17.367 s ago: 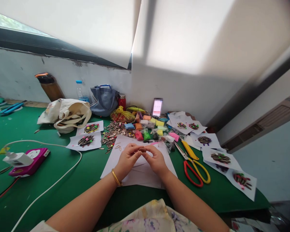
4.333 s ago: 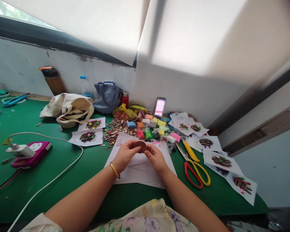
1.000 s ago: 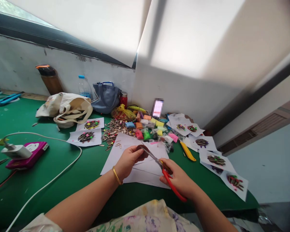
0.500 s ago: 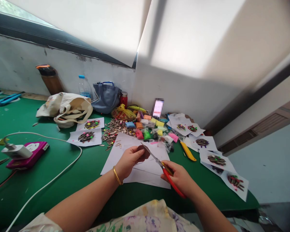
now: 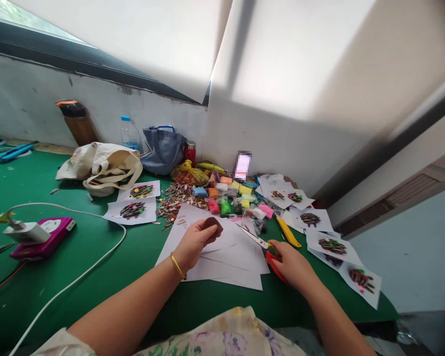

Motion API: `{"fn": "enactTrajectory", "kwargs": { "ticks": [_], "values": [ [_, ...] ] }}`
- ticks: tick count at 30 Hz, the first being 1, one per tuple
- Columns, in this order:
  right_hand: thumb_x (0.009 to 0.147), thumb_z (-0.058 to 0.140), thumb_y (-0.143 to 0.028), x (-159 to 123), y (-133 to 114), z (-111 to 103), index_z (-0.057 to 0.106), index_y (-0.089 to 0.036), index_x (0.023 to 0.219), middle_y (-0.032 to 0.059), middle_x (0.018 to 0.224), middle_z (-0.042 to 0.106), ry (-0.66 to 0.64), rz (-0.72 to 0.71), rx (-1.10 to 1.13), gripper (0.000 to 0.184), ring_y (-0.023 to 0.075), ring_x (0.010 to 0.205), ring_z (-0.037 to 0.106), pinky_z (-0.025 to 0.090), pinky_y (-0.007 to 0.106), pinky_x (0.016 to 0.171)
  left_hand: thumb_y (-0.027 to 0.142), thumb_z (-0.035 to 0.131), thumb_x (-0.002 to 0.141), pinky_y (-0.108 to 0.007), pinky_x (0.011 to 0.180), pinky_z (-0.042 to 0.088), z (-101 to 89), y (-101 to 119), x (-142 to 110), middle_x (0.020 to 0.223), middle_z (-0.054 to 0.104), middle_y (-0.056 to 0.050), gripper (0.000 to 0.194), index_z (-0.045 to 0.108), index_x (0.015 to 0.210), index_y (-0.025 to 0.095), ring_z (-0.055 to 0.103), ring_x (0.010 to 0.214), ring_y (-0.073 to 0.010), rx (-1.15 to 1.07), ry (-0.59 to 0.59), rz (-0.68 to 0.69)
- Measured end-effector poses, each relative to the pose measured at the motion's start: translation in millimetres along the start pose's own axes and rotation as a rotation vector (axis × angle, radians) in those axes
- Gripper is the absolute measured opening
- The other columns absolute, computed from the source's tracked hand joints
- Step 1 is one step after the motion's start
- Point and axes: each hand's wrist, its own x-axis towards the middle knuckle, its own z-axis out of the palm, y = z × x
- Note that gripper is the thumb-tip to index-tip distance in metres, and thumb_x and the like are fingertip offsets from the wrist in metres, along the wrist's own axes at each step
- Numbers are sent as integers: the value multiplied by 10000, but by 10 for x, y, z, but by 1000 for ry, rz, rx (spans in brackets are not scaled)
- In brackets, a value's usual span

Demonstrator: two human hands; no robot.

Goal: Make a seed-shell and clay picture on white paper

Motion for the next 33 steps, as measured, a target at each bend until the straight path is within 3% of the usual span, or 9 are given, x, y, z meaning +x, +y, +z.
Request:
{"fn": "enactTrajectory", "kwargs": {
  "ticks": [5,8,11,15,19,22,25,28,33],
  "values": [
    [817,521,-227,48,221,5,489,-201,1386,112,1247,597,-28,-113,-83,570,250,1156,546,402,327,961,303,778,686,-257,753,445,24,-24,12,888,677,-31,364,603,978,174,606,798,-133,36,-16,22],
    [789,566,-230,52,212,-104,483,-248,1403,120,1277,575,-26,-104,-169,620,286,1165,542,419,367,937,306,792,661,-265,740,445,29,-38,16,901,681,-44,410,584,986,166,617,817,-152,62,4,18],
    [823,565,-294,70,37,-263,572,-254,1319,126,1250,591,33,-66,-161,497,311,1132,558,447,382,870,312,780,668,-269,737,445,33,-44,12,908,684,-59,384,597,961,146,620,830,-164,106,-12,14],
    [899,510,-389,140,-452,-356,613,-275,1240,74,1161,642,91,-252,187,374,237,1018,609,473,337,812,289,732,704,-258,695,435,53,-29,-11,838,679,-47,287,622,921,137,608,783,-155,196,-68,40],
    [850,607,-394,311,-976,-193,638,-262,1184,57,1081,674,23,-446,519,361,200,906,630,483,299,710,283,706,715,-274,690,454,65,-33,-19,821,662,-36,263,631,919,136,584,723,-137,284,-153,87],
    [820,639,-328,480,-1211,6,675,-247,1074,27,919,699,-32,-490,626,269,178,781,622,465,301,688,286,716,703,-281,654,464,40,-72,11,822,658,-30,324,591,967,146,586,688,-137,355,-144,111],
    [825,602,-300,610,-1282,187,672,-214,917,16,839,681,-22,-411,829,144,168,757,604,455,298,685,287,719,707,-280,632,469,-6,-106,56,774,652,-13,364,541,999,163,605,680,-148,405,-49,150],
    [806,614,-336,658,-1249,327,621,-192,852,-2,755,628,-38,-340,1077,151,141,673,559,437,275,632,310,721,721,-295,678,490,-35,-99,80,799,669,-27,390,543,1039,168,639,752,-171,411,38,200],
    [779,663,-350,617,-1176,478,561,-200,848,-21,745,573,-32,-355,1181,194,131,676,538,422,258,622,333,722,724,-318,746,514,-17,-55,60,844,685,-49,277,607,899,151,651,797,-182,402,-8,158]
  ]
}}
